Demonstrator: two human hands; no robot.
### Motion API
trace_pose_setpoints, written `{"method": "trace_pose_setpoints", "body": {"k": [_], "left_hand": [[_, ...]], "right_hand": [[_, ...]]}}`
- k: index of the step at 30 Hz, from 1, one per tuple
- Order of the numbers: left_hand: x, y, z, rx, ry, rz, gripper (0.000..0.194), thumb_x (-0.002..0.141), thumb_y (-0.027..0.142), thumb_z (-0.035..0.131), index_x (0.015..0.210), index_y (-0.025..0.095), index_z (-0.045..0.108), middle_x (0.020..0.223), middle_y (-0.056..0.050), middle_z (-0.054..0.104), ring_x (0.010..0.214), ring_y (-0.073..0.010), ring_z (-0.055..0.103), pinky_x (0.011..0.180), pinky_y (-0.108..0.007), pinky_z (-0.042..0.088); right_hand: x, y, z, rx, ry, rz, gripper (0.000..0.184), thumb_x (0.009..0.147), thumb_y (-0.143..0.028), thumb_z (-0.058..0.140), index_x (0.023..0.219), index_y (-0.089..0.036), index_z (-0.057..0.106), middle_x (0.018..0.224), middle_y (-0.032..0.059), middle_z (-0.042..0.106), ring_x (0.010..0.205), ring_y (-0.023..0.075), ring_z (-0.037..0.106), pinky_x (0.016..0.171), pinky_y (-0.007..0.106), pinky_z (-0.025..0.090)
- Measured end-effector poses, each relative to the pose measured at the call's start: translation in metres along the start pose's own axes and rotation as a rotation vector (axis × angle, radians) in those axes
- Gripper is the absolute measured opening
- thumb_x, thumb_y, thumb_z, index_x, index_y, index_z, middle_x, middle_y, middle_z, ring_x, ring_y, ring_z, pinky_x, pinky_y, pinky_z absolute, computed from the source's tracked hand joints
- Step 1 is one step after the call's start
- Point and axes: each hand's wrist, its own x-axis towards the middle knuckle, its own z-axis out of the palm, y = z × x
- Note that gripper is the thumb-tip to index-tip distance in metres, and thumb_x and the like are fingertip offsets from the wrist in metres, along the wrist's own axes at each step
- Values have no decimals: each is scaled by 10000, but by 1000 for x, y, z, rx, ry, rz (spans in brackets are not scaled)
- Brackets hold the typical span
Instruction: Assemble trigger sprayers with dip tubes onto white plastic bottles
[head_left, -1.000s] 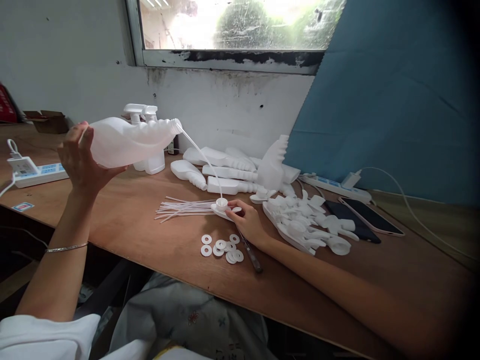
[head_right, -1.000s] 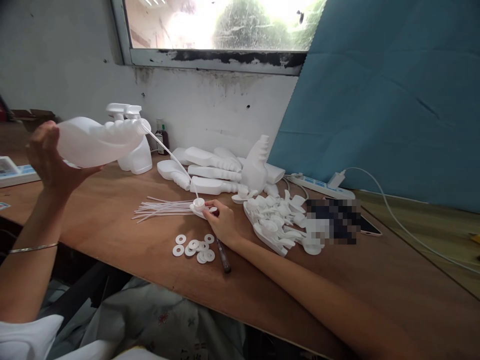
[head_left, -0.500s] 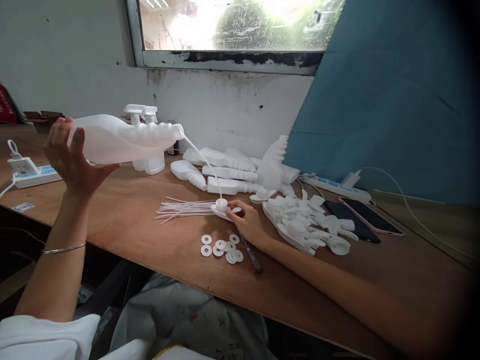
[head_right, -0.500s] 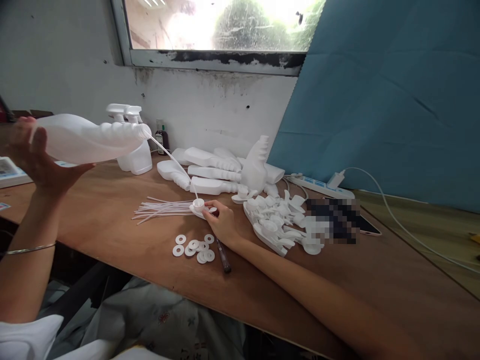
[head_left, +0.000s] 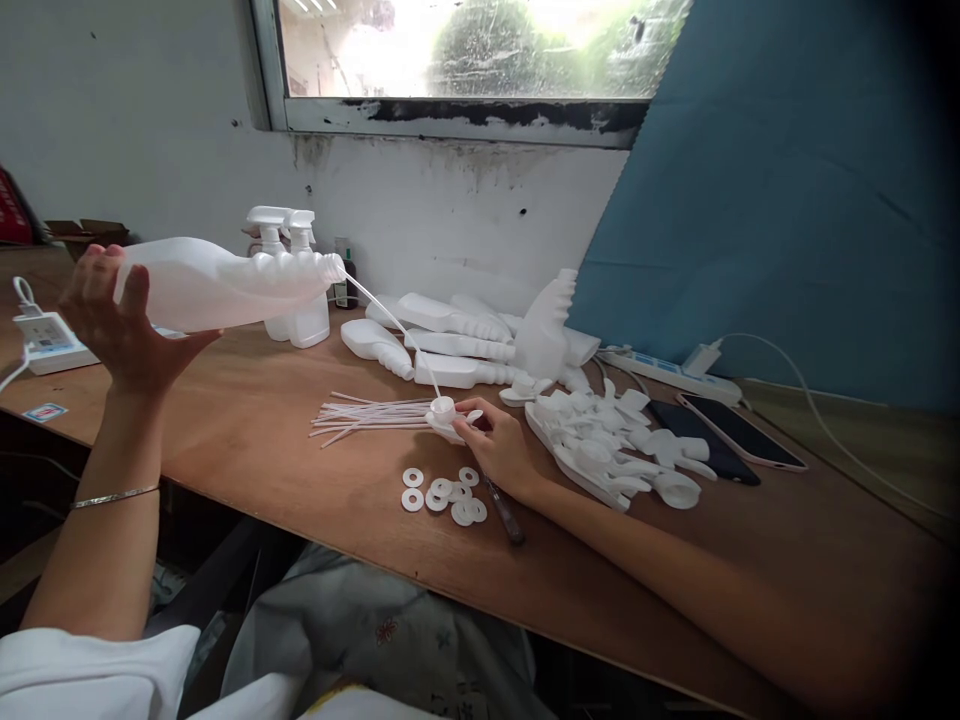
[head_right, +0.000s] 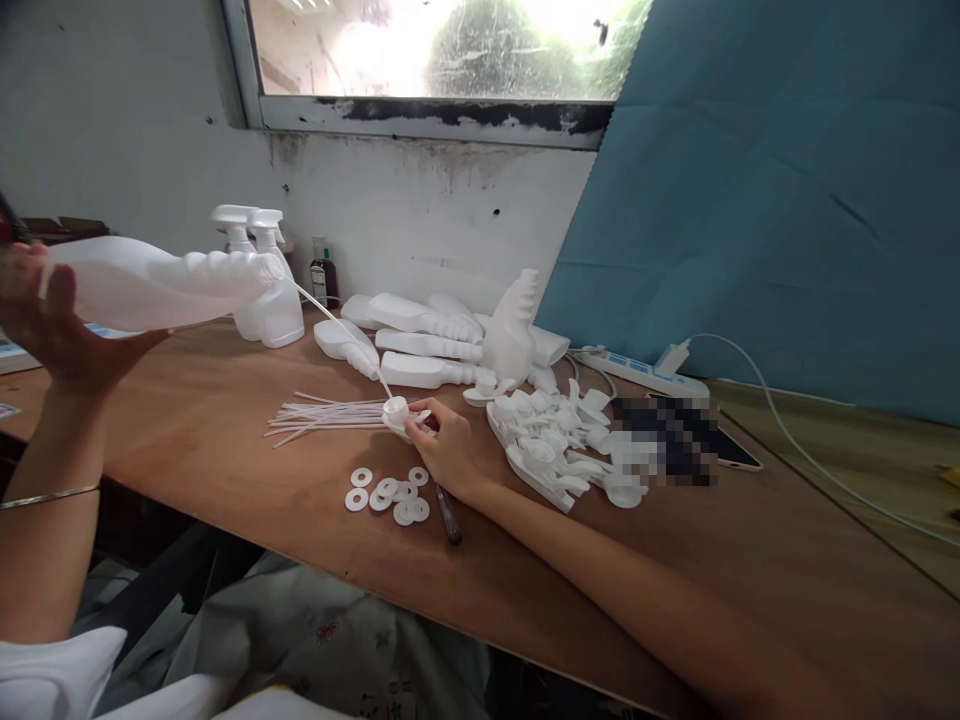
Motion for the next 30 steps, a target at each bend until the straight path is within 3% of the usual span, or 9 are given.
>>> {"method": "trace_pose_setpoints", "body": {"k": [6,24,30], "left_hand": [[-7,-7,-1,-12,35,15,1061,565,483,709,1389,289,70,1366,-108,288,1240,-323,312,971,-517,256],[-12,-10,-4,-33,48,41,1018,595,419,717,1386,286,91,1361,-104,300,1264,-295,294,980,-474,306],[-16,-10,3,-43,-63,-77,936,593,525,681,1327,265,161,1322,-131,322,1259,-325,290,972,-519,288]], "right_hand": [[-3,-1,1,-30,22,-86,175,763,-243,487,886,-208,606,882,21,641,696,153,561,621,266,417],[-2,2,0,-183,50,-103,183,786,-232,464,912,-221,597,902,32,595,761,172,552,674,293,419],[5,7,-3,-283,123,-180,214,792,-224,456,957,-214,593,893,43,585,781,190,550,688,311,414]]}}
